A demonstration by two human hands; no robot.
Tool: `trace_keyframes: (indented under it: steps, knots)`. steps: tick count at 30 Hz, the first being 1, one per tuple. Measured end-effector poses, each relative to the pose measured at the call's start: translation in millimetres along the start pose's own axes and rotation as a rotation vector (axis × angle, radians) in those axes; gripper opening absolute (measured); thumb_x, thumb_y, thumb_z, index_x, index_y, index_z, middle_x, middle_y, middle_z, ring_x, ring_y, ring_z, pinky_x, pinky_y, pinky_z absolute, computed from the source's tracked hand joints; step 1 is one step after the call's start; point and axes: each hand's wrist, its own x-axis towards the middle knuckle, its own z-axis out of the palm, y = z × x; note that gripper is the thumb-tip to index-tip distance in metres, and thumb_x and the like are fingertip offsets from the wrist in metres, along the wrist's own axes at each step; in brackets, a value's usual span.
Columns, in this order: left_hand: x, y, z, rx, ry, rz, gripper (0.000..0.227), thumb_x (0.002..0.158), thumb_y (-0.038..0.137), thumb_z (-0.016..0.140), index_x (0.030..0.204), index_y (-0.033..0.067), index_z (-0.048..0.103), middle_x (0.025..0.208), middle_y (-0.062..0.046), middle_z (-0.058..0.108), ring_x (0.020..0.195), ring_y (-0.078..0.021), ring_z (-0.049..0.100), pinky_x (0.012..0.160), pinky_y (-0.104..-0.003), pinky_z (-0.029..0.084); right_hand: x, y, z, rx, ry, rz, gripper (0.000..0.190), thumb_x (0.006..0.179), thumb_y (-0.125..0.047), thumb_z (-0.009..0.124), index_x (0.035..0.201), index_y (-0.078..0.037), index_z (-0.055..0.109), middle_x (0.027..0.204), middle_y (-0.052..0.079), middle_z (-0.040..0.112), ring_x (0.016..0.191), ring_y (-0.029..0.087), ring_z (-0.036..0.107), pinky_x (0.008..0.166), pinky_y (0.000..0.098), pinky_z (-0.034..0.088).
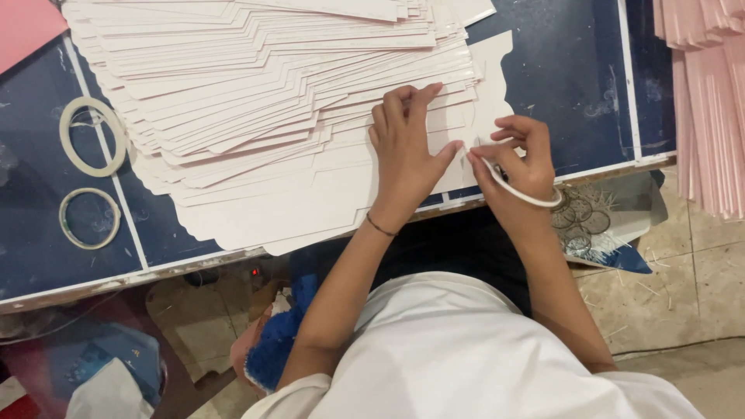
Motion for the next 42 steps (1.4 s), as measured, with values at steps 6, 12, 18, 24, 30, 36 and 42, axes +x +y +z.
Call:
trace_keyframes:
  steps: [6,12,18,24,30,36,42]
  knots:
    - [1,-9,5,-0.046,0.013,0.011,0.084,0.084,0.019,0.099,0.155,0.0174,0.054,0.138,-0.008,0.042,0.121,-0.0295,0.041,0.103,-0.046,0.036,-14,-28,-18,0.066,0.091,0.039,0.011,0.095,0.004,0.095,0.098,0.002,0.085,0.123,0.017,0.065,0.101,0.035,0.069,0.089,0.0408,0.060]
    - [-26,-45,-61,-0.201,0.108,0.158,0.054,0.106,0.029,0.071,0.155,0.0175,0.050,0.139,-0.009,0.059,0.128,-0.0272,0.056,0.114,-0.042,0.044,-11,-55,-2,0.212,-0.183,0.205,0.013,0.104,-0.008,0.083,0.116,-0.011,0.082,0.145,0.015,0.053,0.120,0.031,0.061,0.100,0.0396,0.052]
    - [-80,-54,-114,0.013,0.084,-0.195,0.092,0.084,0.007,0.096,0.162,0.0101,0.048,0.136,-0.015,0.036,0.116,-0.0367,0.032,0.103,-0.052,0.031,-11,-89,48,0.349,-0.326,0.240,0.008,0.094,-0.010,0.087,0.099,-0.009,0.080,0.138,0.011,0.059,0.117,0.034,0.066,0.098,0.0409,0.052]
    - [-97,-67,-114,-0.108,0.061,-0.183,0.089,0.089,0.019,0.095,0.163,0.0093,0.046,0.137,-0.014,0.034,0.118,-0.0349,0.031,0.107,-0.051,0.027,-6,-96,64,0.194,-0.361,0.129,0.008,0.094,-0.005,0.085,0.091,-0.003,0.078,0.131,0.013,0.062,0.112,0.034,0.063,0.094,0.0464,0.051]
    - [-95,-69,-108,-0.063,0.085,-0.198,0.102,0.079,0.033,0.102,0.162,0.0133,0.046,0.137,-0.013,0.034,0.118,-0.0368,0.032,0.106,-0.052,0.027,-16,-91,61,0.140,-0.223,0.025,0.013,0.098,-0.002,0.084,0.107,0.006,0.079,0.142,0.021,0.060,0.108,0.034,0.071,0.093,0.0388,0.060]
    - [-95,-71,-106,-0.025,0.076,-0.207,0.104,0.077,0.042,0.102,0.162,0.0153,0.048,0.137,-0.012,0.034,0.118,-0.0370,0.031,0.106,-0.052,0.027,-8,-42,-11,0.225,-0.190,0.216,0.017,0.098,-0.002,0.090,0.093,0.007,0.076,0.141,0.021,0.058,0.108,0.037,0.070,0.100,0.0451,0.058]
    - [-94,-62,-100,0.147,0.062,-0.262,0.088,0.084,0.050,0.089,0.158,0.0265,0.048,0.138,-0.010,0.037,0.129,-0.0368,0.038,0.112,-0.056,0.034,-22,1,-54,0.095,-0.152,0.392,0.016,0.107,0.001,0.089,0.105,0.010,0.076,0.144,0.024,0.052,0.115,0.032,0.065,0.100,0.0417,0.061]
